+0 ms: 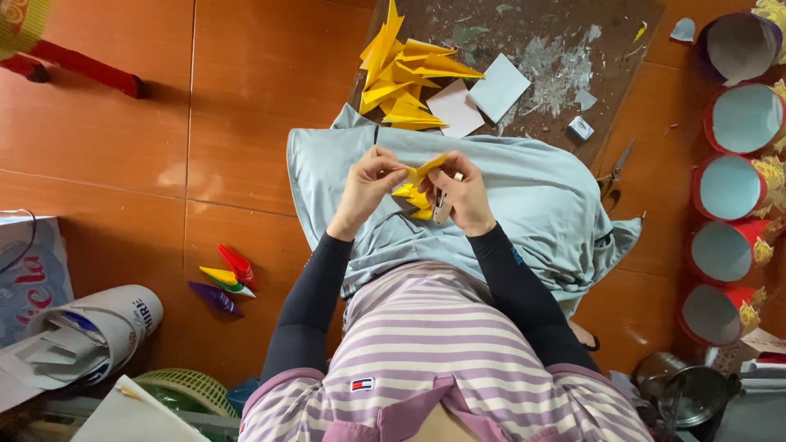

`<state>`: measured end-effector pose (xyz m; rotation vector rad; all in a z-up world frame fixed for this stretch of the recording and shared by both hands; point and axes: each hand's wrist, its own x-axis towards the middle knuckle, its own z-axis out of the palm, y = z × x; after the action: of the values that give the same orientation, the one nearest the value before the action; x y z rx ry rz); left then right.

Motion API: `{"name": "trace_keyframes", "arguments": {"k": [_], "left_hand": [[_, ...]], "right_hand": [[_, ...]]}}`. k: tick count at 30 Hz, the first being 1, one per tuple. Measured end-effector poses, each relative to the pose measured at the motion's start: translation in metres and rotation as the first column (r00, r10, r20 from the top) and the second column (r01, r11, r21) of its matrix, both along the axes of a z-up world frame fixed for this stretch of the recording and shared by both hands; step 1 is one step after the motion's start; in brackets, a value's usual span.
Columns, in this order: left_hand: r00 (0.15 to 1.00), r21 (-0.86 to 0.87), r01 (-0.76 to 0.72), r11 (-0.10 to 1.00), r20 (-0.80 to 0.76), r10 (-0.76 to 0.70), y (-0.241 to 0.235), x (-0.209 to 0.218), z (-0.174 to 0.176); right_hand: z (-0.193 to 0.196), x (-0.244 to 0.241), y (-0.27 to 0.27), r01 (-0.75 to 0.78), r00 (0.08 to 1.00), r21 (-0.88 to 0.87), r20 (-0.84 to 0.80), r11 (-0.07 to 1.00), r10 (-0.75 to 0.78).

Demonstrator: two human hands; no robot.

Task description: Folding paper into decorative bird shapes and joining them with a stapler.

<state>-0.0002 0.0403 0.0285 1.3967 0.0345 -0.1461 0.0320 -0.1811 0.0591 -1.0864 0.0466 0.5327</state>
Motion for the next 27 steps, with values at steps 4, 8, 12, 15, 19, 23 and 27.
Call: {"name": "trace_keyframes", "arguments": {"k": [4, 8, 12, 15, 19, 23, 27], "left_hand": [[0.998, -0.029, -0.036, 0.999, -0.047, 0.034, -0.007, 0.000, 0.010], [0.981, -0.362, -0.022, 0.932, -0.189, -0.050, -0.014, -0.008, -0.002], [0.961, -0.713, -0.088, 0.696, -0.244, -0.129, -0.030, -0.008, -0.001], [0.954, -0.734, -0.064, 0.677, -0.245, -0.176, -0.029, -0.003, 0.020], [0.951, -0.625, 0.000, 0.780, -0.243, -0.194, -0.022, 0.002, 0.019], [0.971, -0.401, 0.028, 0.916, -0.208, -0.121, -0.022, 0.011, 0.037], [0.989, -0.130, 0.067, 0.989, -0.124, -0.084, -0.024, 0.010, 0.041]], "right_hand": [[0.005, 0.000, -0.002, 0.021, 0.992, 0.130, -0.129, 0.991, -0.004], [0.014, 0.000, -0.002, 0.135, 0.928, 0.269, -0.372, 0.954, -0.027], [-0.001, -0.003, -0.008, 0.073, 0.957, 0.410, -0.286, 0.909, 0.052], [0.013, -0.002, -0.009, -0.023, 0.977, 0.349, -0.190, 0.937, 0.094], [0.018, 0.000, -0.011, -0.108, 0.970, 0.240, -0.185, 0.965, 0.154], [0.040, 0.004, -0.004, -0.151, 0.975, 0.081, -0.154, 0.985, 0.162], [0.040, 0.004, -0.002, -0.268, 0.963, -0.106, -0.029, 0.958, 0.266]]}}
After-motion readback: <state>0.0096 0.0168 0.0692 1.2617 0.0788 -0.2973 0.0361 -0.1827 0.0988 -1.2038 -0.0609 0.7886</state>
